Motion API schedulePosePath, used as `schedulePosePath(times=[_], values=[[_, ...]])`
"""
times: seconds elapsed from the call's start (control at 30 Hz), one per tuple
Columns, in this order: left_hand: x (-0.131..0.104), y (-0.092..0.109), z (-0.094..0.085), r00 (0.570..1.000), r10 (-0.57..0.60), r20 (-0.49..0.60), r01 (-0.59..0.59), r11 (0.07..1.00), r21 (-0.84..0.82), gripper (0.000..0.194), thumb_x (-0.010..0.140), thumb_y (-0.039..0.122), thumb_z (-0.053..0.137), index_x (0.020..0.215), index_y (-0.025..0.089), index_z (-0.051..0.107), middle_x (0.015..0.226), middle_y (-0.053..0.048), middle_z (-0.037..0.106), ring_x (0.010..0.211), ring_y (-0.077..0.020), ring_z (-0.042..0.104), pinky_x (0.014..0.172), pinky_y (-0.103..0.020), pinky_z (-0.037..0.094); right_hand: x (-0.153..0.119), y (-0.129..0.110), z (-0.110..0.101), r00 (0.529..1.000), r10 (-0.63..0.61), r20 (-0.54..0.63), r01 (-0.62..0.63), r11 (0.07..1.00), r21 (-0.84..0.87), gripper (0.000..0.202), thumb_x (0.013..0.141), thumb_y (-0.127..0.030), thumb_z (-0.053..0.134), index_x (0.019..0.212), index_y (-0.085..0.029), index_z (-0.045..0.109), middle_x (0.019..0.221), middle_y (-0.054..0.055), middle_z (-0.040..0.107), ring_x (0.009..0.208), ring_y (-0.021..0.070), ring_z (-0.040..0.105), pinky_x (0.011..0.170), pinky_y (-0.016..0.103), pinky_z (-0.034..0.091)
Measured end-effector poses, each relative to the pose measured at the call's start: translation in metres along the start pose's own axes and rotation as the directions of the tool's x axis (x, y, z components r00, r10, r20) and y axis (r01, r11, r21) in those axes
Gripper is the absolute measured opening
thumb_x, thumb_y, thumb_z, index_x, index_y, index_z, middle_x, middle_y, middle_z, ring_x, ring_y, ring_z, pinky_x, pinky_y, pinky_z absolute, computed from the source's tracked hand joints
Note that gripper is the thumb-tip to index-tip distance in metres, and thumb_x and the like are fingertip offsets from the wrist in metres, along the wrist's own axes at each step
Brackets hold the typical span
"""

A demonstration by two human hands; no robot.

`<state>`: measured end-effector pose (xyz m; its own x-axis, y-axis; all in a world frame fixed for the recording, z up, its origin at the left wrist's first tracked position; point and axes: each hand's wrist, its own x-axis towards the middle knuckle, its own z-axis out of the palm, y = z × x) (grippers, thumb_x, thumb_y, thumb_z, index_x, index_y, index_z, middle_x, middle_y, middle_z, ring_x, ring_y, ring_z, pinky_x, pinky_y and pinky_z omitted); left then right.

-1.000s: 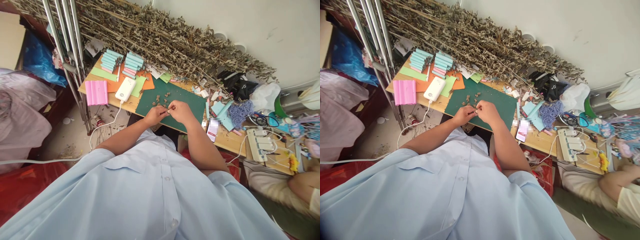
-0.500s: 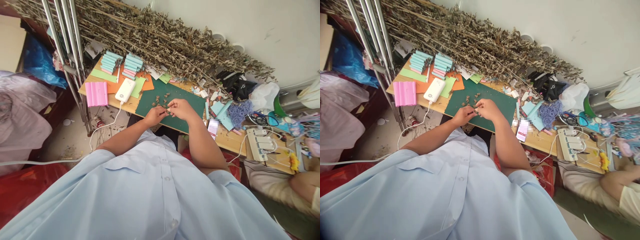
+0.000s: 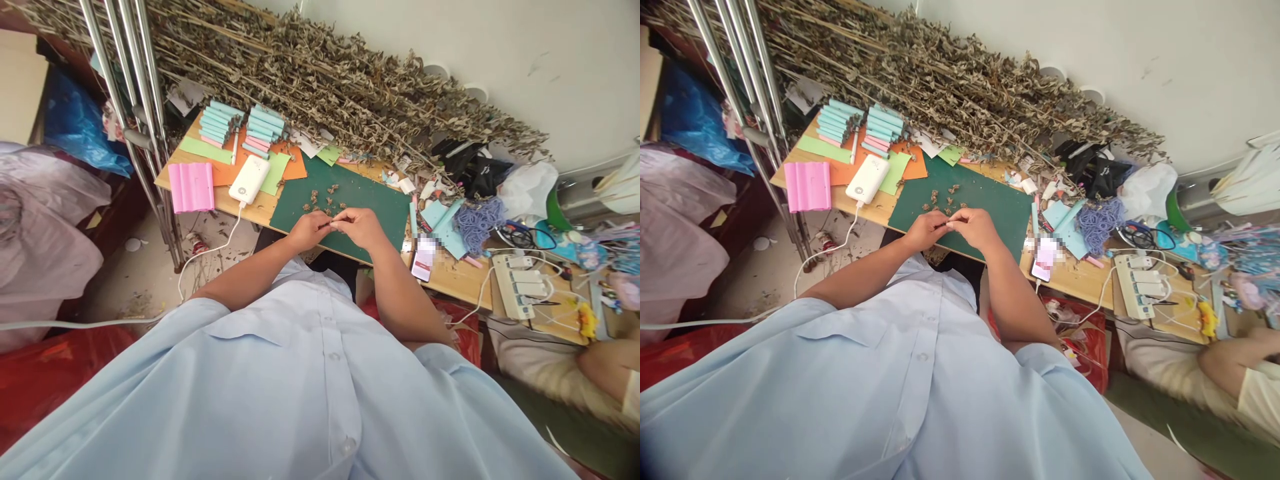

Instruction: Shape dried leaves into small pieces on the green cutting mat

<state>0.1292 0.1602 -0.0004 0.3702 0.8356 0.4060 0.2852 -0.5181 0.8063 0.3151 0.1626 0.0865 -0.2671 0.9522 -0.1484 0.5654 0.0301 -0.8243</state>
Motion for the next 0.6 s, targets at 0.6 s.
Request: schedulePosePath(times=[0.6], values=[[-0.001, -0.006, 0.002, 1.000, 0.021, -0.022, -0.021, 1.000, -0.010, 0.044, 0.103, 0.051, 0.052, 0.088, 0.015, 0.073, 0.081, -0.009, 0.067, 0.078, -0.0187, 0.061, 0.074, -0.031, 0.047, -0.004, 0.010, 0.005, 0.933, -0.360, -0.006, 0.346, 0.902, -0.258, 0.029, 0.091, -0.026, 0.068, 0.117, -0.029, 0.080, 0.113, 0.006, 0.072, 0.096, 0.0213, 0.069, 0.092, 0.039, 0.056]])
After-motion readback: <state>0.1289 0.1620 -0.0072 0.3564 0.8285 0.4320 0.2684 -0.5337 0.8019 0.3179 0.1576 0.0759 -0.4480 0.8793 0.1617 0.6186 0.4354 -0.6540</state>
